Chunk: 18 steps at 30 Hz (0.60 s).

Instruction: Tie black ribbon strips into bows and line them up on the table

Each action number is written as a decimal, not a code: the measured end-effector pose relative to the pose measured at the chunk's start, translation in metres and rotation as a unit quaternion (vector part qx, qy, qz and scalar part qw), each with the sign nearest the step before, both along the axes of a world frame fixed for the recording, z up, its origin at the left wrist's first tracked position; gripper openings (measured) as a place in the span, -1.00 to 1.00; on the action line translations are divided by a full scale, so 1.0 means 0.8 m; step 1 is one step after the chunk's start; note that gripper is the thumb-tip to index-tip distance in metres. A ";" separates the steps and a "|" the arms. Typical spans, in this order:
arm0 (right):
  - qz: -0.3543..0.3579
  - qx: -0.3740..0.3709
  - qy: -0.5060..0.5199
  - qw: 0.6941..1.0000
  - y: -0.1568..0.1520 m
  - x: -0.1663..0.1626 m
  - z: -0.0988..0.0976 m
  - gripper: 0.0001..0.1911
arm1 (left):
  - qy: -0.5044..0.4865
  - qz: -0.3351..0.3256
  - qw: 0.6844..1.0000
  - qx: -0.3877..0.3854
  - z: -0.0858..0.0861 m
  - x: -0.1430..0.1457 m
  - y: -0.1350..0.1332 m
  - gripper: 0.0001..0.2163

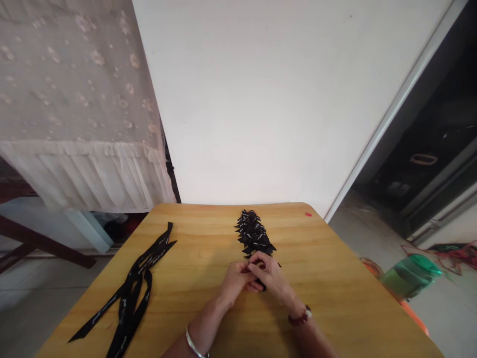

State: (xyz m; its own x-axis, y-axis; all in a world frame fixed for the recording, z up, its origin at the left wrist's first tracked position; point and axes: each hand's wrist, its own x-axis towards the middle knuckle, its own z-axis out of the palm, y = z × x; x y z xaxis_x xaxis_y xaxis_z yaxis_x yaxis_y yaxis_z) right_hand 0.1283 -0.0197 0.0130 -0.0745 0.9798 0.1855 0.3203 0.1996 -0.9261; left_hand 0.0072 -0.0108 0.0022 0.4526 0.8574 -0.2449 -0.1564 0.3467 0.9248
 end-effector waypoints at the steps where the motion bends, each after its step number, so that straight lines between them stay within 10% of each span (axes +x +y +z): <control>1: -0.004 0.006 -0.007 1.000 0.000 -0.001 -0.001 -0.94 | 0.004 0.000 1.000 -0.001 0.000 0.000 0.000 -0.79; 18: -0.039 0.037 -0.017 0.998 0.001 -0.011 -0.005 -0.87 | -0.012 0.017 1.000 -0.008 -0.005 0.001 0.003 -0.80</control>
State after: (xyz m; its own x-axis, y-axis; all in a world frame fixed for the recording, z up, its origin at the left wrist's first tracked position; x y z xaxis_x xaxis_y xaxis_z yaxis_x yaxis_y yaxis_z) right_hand 0.1196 -0.0188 0.0091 -0.0059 0.9666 0.2563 0.3692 0.2403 -0.8977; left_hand 0.0079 -0.0086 -0.0019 0.4290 0.8684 -0.2485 -0.1908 0.3561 0.9148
